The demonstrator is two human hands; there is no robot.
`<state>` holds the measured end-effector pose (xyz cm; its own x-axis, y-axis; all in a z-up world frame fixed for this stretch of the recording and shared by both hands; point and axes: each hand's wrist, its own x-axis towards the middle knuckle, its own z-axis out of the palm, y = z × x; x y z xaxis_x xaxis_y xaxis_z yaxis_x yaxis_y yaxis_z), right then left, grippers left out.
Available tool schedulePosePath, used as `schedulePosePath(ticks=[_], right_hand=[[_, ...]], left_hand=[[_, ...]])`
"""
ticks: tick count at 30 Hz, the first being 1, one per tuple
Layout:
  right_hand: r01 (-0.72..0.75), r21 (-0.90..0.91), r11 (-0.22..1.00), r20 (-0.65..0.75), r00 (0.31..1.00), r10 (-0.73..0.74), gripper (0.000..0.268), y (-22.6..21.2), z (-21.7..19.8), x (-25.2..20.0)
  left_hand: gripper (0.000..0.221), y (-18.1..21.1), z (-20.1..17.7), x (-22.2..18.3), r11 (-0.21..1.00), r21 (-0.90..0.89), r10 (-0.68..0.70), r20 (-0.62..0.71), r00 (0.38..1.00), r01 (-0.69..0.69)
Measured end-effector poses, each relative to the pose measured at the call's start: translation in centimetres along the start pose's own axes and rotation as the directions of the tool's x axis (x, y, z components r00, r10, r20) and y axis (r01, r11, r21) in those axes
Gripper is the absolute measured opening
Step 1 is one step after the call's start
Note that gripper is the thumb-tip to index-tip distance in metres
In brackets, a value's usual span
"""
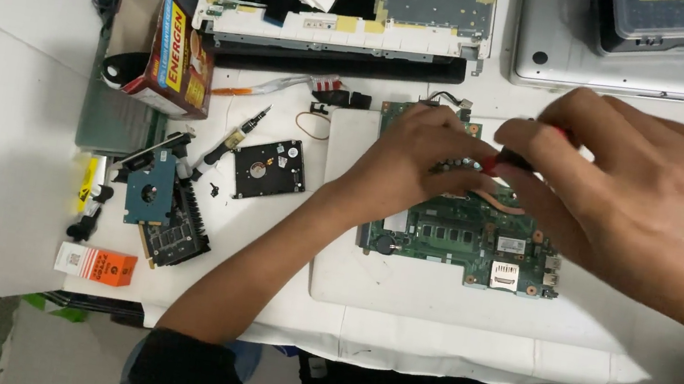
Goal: Unscrewing components from a laptop motherboard and cleaning it with a brush
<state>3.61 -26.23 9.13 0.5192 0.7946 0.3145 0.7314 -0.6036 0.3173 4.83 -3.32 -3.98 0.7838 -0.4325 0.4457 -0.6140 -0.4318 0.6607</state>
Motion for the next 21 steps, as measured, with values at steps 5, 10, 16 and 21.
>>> schedulePosePath(ticks=[5, 10, 16, 21], right_hand=[[0.048, -0.048, 0.998, 0.003, 0.999, -0.048, 0.047, 0.3, -0.1, 0.1], [0.029, 0.074, 0.997, -0.001, 1.000, -0.029, 0.024, 0.2, 0.3, 0.2], [-0.030, 0.091, 0.995, 0.024, 0.999, 0.028, 0.047, 0.0, 0.0, 0.1], [-0.091, 0.330, 0.939, 0.171, 0.985, 0.036, 0.051, -0.5, 0.2, 0.3]], left_hand=[[0.016, 0.7, -0.4, 0.2, 1.000, -0.028, -0.005, 0.010, 1.000, 0.005], [0.028, -0.7, 0.2, -0.2, 1.000, 0.015, -0.009, 0.021, 1.000, 0.009], [0.020, 0.2, 0.0, 0.1, 0.999, -0.021, -0.039, -0.008, 0.999, 0.039], [0.017, 0.2, -0.9, 0.3, 0.986, -0.164, 0.040, 0.083, 0.996, -0.026]])
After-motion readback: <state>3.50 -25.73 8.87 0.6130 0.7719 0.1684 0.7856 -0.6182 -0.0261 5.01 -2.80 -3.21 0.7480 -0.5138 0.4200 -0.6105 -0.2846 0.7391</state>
